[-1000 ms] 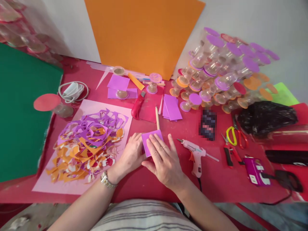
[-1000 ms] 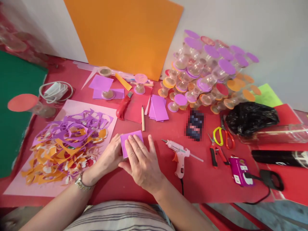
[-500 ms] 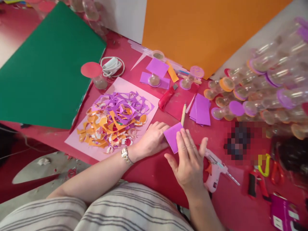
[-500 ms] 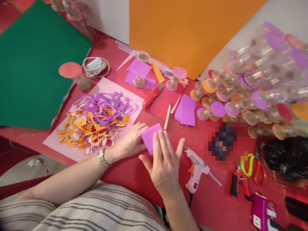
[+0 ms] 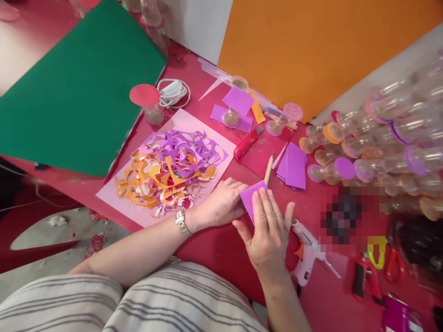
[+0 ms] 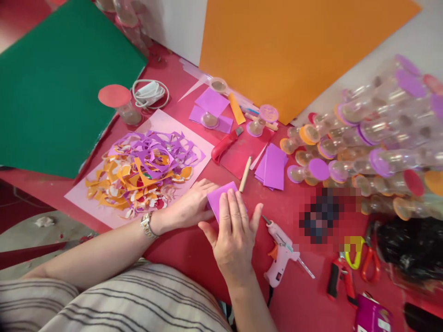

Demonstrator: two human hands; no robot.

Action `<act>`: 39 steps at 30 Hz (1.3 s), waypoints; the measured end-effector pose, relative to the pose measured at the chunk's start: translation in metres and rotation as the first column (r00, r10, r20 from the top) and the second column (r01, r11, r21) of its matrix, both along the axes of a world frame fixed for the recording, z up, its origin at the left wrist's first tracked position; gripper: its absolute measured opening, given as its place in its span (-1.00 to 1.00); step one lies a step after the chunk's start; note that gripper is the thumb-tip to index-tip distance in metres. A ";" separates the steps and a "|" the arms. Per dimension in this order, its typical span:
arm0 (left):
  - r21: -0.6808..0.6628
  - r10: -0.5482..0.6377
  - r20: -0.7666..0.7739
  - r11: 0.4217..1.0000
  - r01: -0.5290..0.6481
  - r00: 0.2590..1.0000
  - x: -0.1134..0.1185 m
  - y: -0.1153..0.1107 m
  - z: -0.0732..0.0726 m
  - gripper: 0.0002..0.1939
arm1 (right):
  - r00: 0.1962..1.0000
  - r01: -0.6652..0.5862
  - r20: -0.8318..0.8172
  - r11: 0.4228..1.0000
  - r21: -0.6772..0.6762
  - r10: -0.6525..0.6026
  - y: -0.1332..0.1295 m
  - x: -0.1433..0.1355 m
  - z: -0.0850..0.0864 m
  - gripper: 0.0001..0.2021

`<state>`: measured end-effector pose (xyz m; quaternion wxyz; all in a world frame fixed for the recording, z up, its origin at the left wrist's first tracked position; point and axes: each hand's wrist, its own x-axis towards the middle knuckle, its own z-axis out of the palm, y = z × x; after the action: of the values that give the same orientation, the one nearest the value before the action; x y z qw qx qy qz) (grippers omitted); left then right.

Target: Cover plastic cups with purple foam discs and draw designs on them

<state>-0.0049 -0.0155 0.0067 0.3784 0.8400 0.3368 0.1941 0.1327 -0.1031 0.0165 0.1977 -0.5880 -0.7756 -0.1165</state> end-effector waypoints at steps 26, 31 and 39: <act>0.057 0.061 -0.027 0.997 -0.060 0.998 0.005 -0.001 -0.018 -0.88 | 0.998 -0.040 -0.044 0.999 -0.003 0.040 0.007 -0.017 0.000 -0.30; 0.087 0.093 0.014 0.992 -0.094 0.996 0.001 -0.001 -0.007 -0.88 | 0.986 -0.056 -0.156 0.996 0.074 0.067 -0.002 -0.006 0.015 -0.36; -0.126 0.146 0.258 0.985 -0.116 0.955 -0.005 0.004 0.006 -0.75 | 0.961 0.126 -0.265 0.975 0.181 -0.075 -0.018 0.031 0.028 -0.52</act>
<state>-0.0095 -0.0113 0.0130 0.4518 0.7602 0.3480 0.3112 0.1638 -0.1213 0.0443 0.3469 -0.6147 -0.6972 -0.1255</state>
